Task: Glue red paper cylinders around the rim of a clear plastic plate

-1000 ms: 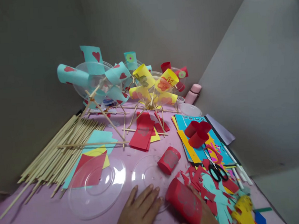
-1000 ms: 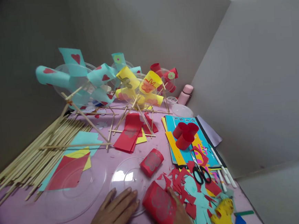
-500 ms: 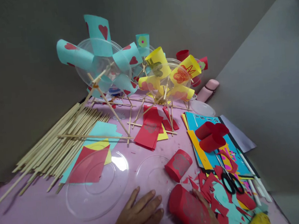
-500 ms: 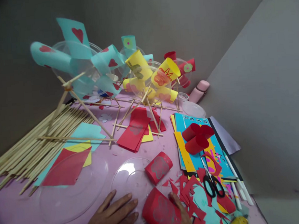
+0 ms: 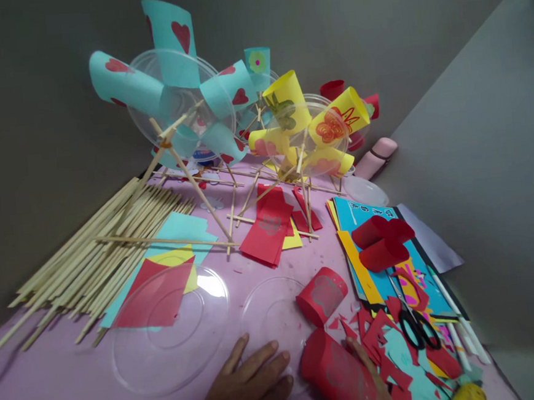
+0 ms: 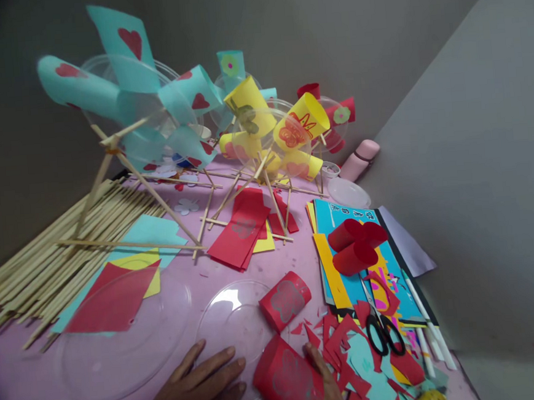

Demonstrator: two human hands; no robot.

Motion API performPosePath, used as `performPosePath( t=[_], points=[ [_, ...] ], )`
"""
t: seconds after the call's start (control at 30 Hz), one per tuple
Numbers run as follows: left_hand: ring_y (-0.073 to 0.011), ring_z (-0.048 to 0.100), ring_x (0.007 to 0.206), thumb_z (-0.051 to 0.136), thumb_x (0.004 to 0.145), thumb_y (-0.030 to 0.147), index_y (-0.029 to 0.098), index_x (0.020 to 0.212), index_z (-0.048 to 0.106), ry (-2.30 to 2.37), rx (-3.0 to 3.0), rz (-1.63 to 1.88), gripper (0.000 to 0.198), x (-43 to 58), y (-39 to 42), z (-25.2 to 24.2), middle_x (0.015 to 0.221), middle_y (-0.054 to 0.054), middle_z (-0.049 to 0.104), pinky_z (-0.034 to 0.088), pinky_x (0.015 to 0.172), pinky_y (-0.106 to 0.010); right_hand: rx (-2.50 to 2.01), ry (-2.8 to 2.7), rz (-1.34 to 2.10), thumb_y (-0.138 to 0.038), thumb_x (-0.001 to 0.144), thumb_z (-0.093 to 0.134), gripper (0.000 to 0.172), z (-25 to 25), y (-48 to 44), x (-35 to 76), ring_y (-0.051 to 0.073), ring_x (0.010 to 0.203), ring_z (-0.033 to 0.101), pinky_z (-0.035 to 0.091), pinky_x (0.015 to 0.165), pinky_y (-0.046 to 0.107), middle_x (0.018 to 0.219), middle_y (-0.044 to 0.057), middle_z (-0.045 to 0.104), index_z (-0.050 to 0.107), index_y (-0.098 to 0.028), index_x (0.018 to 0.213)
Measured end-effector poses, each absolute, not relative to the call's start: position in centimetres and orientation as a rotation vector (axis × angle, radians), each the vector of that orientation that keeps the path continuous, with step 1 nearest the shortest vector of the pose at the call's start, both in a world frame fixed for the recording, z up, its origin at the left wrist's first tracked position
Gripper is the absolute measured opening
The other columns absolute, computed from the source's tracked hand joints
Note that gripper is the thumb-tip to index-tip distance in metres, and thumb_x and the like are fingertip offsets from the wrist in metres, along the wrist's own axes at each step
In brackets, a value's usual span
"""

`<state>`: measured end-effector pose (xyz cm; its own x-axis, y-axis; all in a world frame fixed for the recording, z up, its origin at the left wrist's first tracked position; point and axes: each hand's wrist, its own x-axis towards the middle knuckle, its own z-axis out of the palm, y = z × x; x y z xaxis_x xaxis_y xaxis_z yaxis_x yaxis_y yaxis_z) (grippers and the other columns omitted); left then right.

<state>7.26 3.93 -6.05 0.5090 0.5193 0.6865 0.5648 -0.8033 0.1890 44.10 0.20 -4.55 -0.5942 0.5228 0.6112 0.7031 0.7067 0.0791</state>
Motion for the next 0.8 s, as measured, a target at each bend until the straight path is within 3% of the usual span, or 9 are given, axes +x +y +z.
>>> performPosePath(
  t=[0.27, 0.6, 0.8],
  points=[
    [-0.0101, 0.063, 0.105, 0.032, 0.100, 0.019, 0.026, 0.096, 0.066, -0.874, -2.729, -1.073, 0.035, 6.9, 4.1, -6.3, 0.106, 0.009, 0.072, 0.002, 0.118, -0.040, -0.916, -2.346, -0.470, -0.044, 0.089, 0.055, 0.039, -5.2, 0.2, 44.7, 0.028, 0.129, 0.039, 0.035, 0.104, 0.052, 0.142, 0.004, 0.045, 0.052, -0.034, 0.126],
    [-0.0080, 0.065, 0.099, 0.030, 0.101, 0.018, 0.026, 0.090, 0.066, -0.891, -2.725, -1.045, 0.039, 6.8, 4.5, -4.6, 0.101, 0.012, 0.073, 0.003, 0.118, -0.035, -0.951, -2.356, -0.453, -0.041, 0.090, 0.055, 0.033, -5.1, 0.2, 44.4, 0.025, 0.113, 0.054, 0.048, 0.091, 0.046, 0.131, 0.006, 0.054, 0.056, -0.029, 0.120],
    [-0.0109, 0.059, 0.112, 0.036, 0.100, 0.022, 0.026, 0.098, 0.066, -0.920, -2.752, -1.101, 0.030, 7.1, 3.7, -7.1, 0.110, 0.008, 0.070, 0.006, 0.118, -0.040, -1.086, -2.340, -0.450, -0.049, 0.088, 0.054, 0.044, -5.5, -0.4, 44.8, 0.030, 0.125, 0.044, 0.041, 0.099, 0.052, 0.139, 0.005, 0.048, 0.049, -0.034, 0.129]
  ],
)
